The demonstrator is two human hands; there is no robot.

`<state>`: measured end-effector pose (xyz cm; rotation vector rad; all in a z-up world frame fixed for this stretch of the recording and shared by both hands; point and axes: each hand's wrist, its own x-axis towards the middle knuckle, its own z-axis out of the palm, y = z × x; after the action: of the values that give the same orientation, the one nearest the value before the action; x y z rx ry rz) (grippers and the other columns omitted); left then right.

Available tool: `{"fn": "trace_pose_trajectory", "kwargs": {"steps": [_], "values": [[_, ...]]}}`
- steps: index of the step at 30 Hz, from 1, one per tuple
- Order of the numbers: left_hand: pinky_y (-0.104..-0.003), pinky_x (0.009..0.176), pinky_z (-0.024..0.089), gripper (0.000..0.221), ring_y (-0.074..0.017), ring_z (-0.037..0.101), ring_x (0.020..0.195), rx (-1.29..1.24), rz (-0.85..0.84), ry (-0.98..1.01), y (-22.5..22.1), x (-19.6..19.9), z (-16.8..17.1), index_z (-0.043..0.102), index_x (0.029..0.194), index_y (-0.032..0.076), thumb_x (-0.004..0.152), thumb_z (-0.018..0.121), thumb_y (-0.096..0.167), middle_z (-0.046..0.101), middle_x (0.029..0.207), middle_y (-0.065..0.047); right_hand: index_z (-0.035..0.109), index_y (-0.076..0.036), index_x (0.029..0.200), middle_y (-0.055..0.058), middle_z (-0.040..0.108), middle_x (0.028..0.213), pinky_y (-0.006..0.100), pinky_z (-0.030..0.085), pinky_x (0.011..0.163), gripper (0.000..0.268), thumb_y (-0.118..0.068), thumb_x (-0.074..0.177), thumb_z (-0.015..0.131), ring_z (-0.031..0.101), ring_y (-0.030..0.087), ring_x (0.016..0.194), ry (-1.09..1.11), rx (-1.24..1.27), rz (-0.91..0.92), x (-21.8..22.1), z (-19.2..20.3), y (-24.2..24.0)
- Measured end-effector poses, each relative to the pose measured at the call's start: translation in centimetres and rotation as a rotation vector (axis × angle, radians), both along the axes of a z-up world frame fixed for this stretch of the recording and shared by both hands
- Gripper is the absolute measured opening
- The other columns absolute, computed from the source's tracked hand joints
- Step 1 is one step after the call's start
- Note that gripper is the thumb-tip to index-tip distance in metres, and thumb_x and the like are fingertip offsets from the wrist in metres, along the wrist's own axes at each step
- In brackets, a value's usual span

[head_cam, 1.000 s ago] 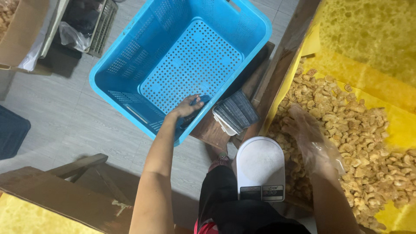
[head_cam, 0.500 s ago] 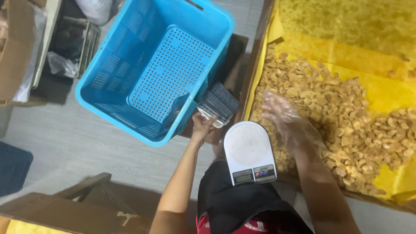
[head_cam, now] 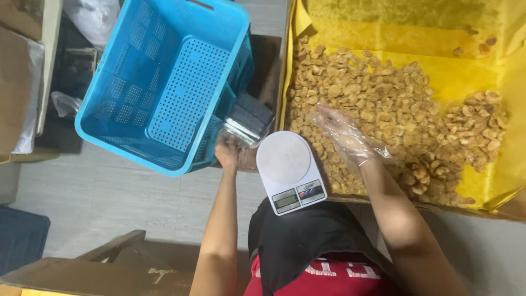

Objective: The person scoops dried fruit pieces from a yellow tray into clear plastic bags, weighs each bag on a digital scale, and places the filled bags into a blue basket. The process is repeated multiple times throughout the clip.

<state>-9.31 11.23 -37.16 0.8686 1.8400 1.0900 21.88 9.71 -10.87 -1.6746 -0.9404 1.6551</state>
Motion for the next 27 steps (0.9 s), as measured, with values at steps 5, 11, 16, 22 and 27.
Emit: {"fn": "trace_pose_trajectory", "kwargs": {"steps": [5,11,16,22,27], "values": [[-0.03,0.064,0.059,0.065,-0.0176,0.068,0.078,0.329,-0.106,-0.028,-0.5,2.1,12.5,0.032,0.154,0.012,0.097,0.062,0.002,0.073,0.105,-0.014,0.057,-0.02,0.142,0.003,0.052,0.155,0.038,0.039,0.115,0.05,-0.041,0.096,0.057,0.048,0.021,0.142,-0.111,0.077,0.014,3.9,-1.7,-0.1],[-0.035,0.066,0.061,0.028,-0.0218,0.074,0.084,0.483,-0.61,0.2,0.5,15.8,24.1,0.073,0.118,0.003,0.1,0.064,0.023,0.073,0.112,-0.018,0.063,-0.021,0.141,0.028,0.032,0.157,0.05,0.041,0.109,0.048,-0.041,0.097,0.068,0.04,0.043,0.14,-0.867,0.765,0.197,11.5,-6.1,0.5],[-0.042,0.064,0.056,0.062,-0.0282,0.07,0.063,0.089,-0.96,0.557,-1.5,31.1,26.1,0.076,0.079,-0.006,0.094,0.07,0.053,0.07,0.067,-0.02,0.057,-0.025,0.153,0.025,0.036,0.159,0.057,0.044,0.118,0.05,-0.035,0.105,0.072,0.048,0.048,0.142,-1.326,1.296,0.058,18.4,-7.6,0.3],[-0.032,0.053,0.054,0.039,-0.0161,0.066,0.057,-0.192,-1.082,-0.25,-2.5,38.7,22.7,0.076,0.082,0.003,0.091,0.072,0.041,0.071,0.069,-0.009,0.054,-0.023,0.153,0.022,0.032,0.16,0.073,0.035,0.111,0.056,-0.04,0.101,0.072,0.041,0.052,0.142,-1.404,1.042,0.107,22.6,-7.9,0.5],[-0.028,0.056,0.054,0.034,-0.0131,0.063,0.061,-0.149,-1.158,-0.214,-3.4,40.6,20.0,0.078,0.086,0.004,0.094,0.073,0.036,0.072,0.072,-0.007,0.051,-0.029,0.146,0.021,0.025,0.159,0.079,0.021,0.105,0.066,-0.057,0.089,0.07,0.031,0.056,0.14,-1.411,0.858,0.246,24.5,-6.4,0.6]]}}
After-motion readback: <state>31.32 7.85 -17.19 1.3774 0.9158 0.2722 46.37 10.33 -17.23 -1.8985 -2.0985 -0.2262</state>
